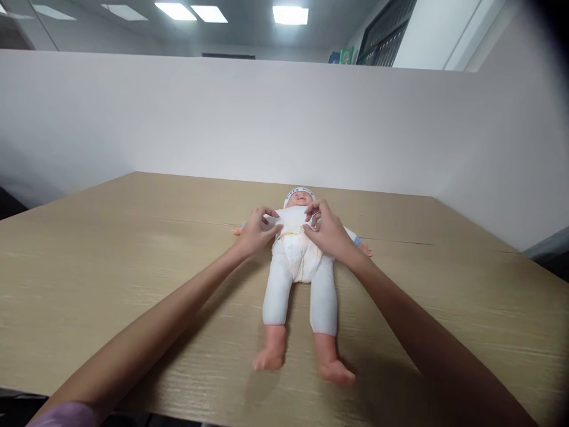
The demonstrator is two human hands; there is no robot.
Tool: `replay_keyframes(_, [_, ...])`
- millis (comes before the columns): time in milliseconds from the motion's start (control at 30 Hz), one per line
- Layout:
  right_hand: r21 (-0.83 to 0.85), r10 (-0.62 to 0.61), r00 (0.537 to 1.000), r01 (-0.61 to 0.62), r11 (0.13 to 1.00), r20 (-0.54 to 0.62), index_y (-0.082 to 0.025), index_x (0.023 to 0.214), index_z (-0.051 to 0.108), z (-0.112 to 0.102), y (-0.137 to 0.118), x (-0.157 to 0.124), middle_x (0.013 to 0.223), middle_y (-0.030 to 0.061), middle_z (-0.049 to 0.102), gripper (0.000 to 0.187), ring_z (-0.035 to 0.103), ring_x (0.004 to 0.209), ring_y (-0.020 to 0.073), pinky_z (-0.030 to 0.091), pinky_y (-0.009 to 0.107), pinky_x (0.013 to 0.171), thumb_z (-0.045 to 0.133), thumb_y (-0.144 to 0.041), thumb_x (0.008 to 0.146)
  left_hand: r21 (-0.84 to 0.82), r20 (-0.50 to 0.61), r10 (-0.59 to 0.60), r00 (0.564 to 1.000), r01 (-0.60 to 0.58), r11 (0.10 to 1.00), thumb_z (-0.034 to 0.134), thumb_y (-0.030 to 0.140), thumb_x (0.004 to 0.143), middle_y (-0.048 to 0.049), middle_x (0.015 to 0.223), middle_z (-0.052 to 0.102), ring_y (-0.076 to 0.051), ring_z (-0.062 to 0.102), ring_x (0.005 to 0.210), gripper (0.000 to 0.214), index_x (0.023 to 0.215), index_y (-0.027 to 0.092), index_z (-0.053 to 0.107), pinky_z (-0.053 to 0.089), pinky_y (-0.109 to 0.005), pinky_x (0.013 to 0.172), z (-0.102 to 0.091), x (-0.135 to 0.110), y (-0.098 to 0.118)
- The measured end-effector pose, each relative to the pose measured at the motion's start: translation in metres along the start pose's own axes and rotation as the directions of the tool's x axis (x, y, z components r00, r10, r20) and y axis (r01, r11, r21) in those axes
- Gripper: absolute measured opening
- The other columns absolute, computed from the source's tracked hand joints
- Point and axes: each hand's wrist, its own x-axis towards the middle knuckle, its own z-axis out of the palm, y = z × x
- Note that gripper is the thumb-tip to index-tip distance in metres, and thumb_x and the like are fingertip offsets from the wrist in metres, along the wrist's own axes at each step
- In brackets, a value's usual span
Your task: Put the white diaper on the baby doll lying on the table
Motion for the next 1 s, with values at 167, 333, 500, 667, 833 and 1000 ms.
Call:
replay_keyframes(167, [-0.008,-0.078,0.997,0.078,0.997,0.003,-0.026,0.107,0.059,-0.03,-0.04,-0.049,0.113,0.0039,0.068,0.018,0.068,0.092,0.0211,0.056,0.037,0.083,0.069,-0.03,0.091,0.102,0.052,0.248,0.967,-0.252,0.962,0.062,0.042,0.099,-0.004,0.116,0.068,-0.02,0.059,0.093,0.02,0.109,0.024,0.062,0.048,-0.035,0.083,-0.021,-0.045,0.04])
replay_keyframes(333, [-0.051,-0.104,0.923,0.132,0.99,0.369,-0.027,0.109,0.062,-0.028,-0.056,-0.116,0.103,0.0023,0.072,0.011,0.069,0.083,0.0198,0.055,0.035,0.076,0.062,-0.027,0.098,0.054,0.498,0.309,0.81,-0.385,0.922,0.055,0.04,0.104,-0.0031,0.104,0.071,-0.024,0.058,0.104,0.019,0.105,0.025,0.068,0.047,-0.037,0.091,-0.019,-0.087,0.047])
replay_keyframes(500, [-0.281,0.052,0.936,0.051,0.958,0.348,-0.025,0.096,0.06,-0.013,-0.04,-0.124,0.084,0.0002,0.068,0.002,0.065,0.075,0.0209,0.045,0.034,0.067,0.061,-0.027,0.097,0.073,0.48,0.207,0.853,-0.274,0.959,0.058,0.039,0.102,-0.0031,0.097,0.07,-0.024,0.058,0.101,0.018,0.099,0.024,0.066,0.047,-0.037,0.089,-0.006,-0.088,0.025])
replay_keyframes(667, [-0.419,0.183,0.955,-0.071,0.905,0.232,-0.024,0.094,0.059,-0.003,-0.03,-0.11,0.071,-0.0004,0.065,0.016,0.06,0.061,0.0202,0.033,0.033,0.058,0.06,-0.039,0.101,0.052,0.373,0.114,0.921,-0.143,0.988,0.065,0.045,0.097,-0.003,0.094,0.068,-0.023,0.061,0.093,0.024,0.101,0.023,0.059,0.048,-0.036,0.085,0.003,-0.088,0.016])
replay_keyframes(833, [-0.44,0.124,0.973,-0.026,0.898,0.196,-0.02,0.102,0.063,0.009,-0.031,-0.12,0.088,0.0047,0.068,0.011,0.062,0.075,0.0227,0.04,0.035,0.067,0.065,-0.031,0.099,0.132,0.31,0.055,0.949,-0.1,0.986,0.068,0.05,0.095,-0.0025,0.088,0.063,-0.022,0.059,0.086,0.032,0.094,0.022,0.053,0.045,-0.035,0.077,0.014,-0.092,0.017])
replay_keyframes(1000, [-0.371,0.115,0.971,-0.029,0.928,0.212,-0.02,0.111,0.064,0.012,-0.027,-0.127,0.1,0.0046,0.066,0.021,0.063,0.093,0.0244,0.047,0.036,0.081,0.07,-0.014,0.092,0.262,0.309,0.049,0.95,-0.135,0.956,0.065,0.047,0.097,-0.001,0.076,0.054,-0.022,0.054,0.083,0.036,0.078,0.021,0.05,0.04,-0.032,0.072,0.019,-0.09,0.021])
